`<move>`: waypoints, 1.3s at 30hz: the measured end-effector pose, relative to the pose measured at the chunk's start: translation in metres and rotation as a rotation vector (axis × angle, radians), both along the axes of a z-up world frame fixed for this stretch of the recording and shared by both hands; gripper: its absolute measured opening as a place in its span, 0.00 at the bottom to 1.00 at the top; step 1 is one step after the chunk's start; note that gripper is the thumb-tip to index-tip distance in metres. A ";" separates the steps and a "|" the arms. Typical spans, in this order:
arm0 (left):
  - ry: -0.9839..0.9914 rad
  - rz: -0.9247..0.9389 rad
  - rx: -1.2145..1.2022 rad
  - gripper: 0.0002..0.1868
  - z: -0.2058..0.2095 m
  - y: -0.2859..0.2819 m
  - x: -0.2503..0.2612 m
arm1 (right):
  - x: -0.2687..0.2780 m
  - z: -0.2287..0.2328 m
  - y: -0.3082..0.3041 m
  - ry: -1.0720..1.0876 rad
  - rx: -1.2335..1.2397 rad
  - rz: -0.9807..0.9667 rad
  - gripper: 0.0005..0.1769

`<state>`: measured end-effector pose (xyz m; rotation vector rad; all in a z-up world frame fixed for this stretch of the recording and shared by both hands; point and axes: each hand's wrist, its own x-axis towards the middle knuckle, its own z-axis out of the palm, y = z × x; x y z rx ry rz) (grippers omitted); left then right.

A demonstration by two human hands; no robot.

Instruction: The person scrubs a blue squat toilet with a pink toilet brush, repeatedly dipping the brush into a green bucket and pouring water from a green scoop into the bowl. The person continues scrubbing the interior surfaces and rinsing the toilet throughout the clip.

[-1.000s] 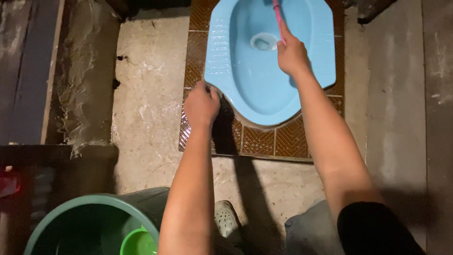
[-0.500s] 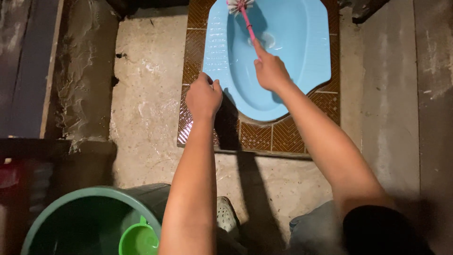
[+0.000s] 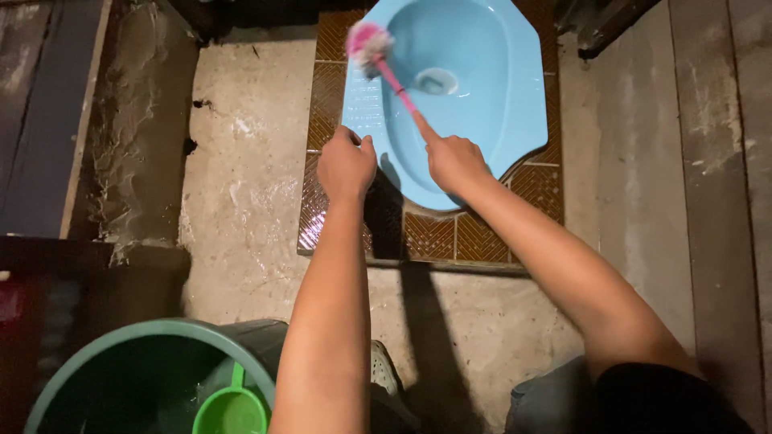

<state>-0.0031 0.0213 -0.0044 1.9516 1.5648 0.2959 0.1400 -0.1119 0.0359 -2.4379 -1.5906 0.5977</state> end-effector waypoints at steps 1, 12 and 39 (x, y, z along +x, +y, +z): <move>-0.002 0.003 0.001 0.15 0.002 0.000 0.000 | -0.004 0.006 -0.004 -0.002 0.001 0.003 0.33; -0.026 -0.041 0.041 0.16 0.006 0.000 0.003 | -0.002 0.047 -0.062 0.109 -0.169 -0.022 0.34; 0.149 -0.351 -0.062 0.21 -0.017 0.011 -0.006 | 0.062 0.070 -0.130 0.021 -0.304 -0.140 0.31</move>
